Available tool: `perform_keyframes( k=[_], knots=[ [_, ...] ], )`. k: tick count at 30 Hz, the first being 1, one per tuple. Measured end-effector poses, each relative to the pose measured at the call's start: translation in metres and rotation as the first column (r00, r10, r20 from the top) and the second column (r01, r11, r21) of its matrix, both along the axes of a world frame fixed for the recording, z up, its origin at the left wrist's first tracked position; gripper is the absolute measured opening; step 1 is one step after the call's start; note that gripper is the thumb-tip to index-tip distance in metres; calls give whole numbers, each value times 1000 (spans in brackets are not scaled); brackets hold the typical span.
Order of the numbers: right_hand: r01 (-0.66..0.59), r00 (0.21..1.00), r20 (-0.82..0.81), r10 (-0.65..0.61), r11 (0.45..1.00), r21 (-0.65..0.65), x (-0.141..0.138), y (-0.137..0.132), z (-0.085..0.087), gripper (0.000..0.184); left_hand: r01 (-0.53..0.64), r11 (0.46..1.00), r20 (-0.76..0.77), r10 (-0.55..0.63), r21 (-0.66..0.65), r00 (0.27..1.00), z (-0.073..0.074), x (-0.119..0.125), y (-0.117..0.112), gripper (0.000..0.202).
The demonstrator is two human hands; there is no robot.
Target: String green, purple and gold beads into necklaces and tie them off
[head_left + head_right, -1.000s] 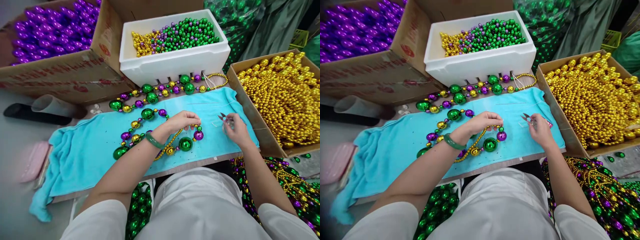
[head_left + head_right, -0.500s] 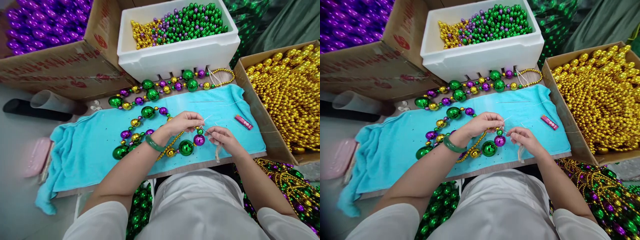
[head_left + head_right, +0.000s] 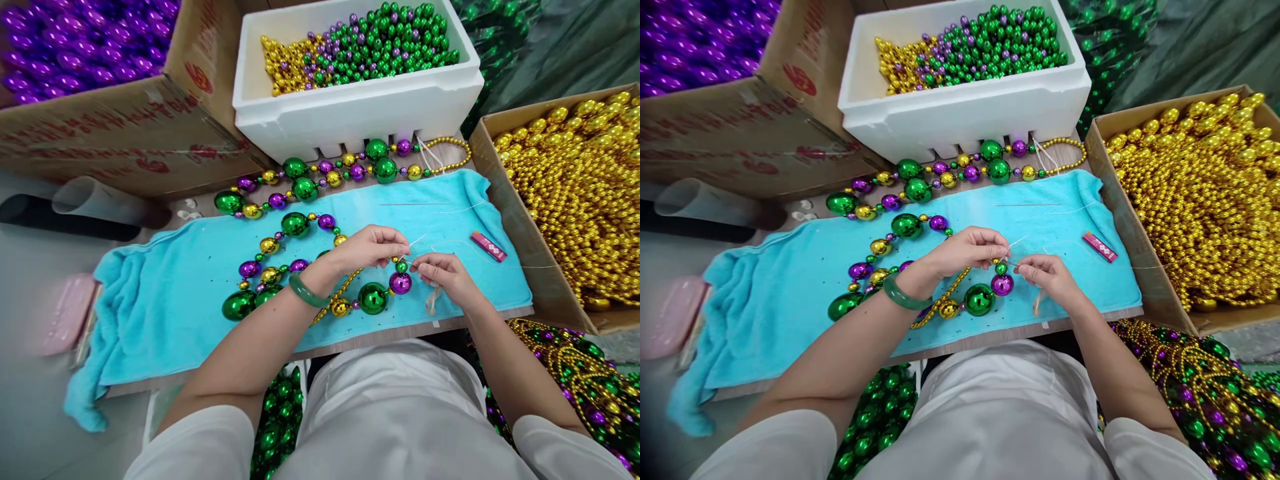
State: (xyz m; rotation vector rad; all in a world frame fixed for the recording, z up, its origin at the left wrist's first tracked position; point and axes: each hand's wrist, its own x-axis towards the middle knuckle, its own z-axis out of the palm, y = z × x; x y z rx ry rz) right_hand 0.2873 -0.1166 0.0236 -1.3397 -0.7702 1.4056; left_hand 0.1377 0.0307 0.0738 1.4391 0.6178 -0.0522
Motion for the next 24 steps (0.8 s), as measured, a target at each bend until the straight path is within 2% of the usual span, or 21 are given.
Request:
perform_keyframes(
  k=[4,13,19,24],
  knots=[
    [8,1000,-23,-8,1000,7,-2,1,-2,37,-10,1000,-15,10,-8,1000,0,0,-1,25],
    [37,996,-84,-34,998,41,-8,1,-20,35,-3,999,4,3,-39,1000,-3,0,-1,24],
    [55,991,-123,-49,997,51,-10,2,-19,32,14,1000,18,-14,-15,1000,-2,-1,-1,22],
    [78,995,-68,-75,996,43,-11,2,-15,33,27,1000,5,-27,9,1000,-2,-2,0,23]
  ],
)
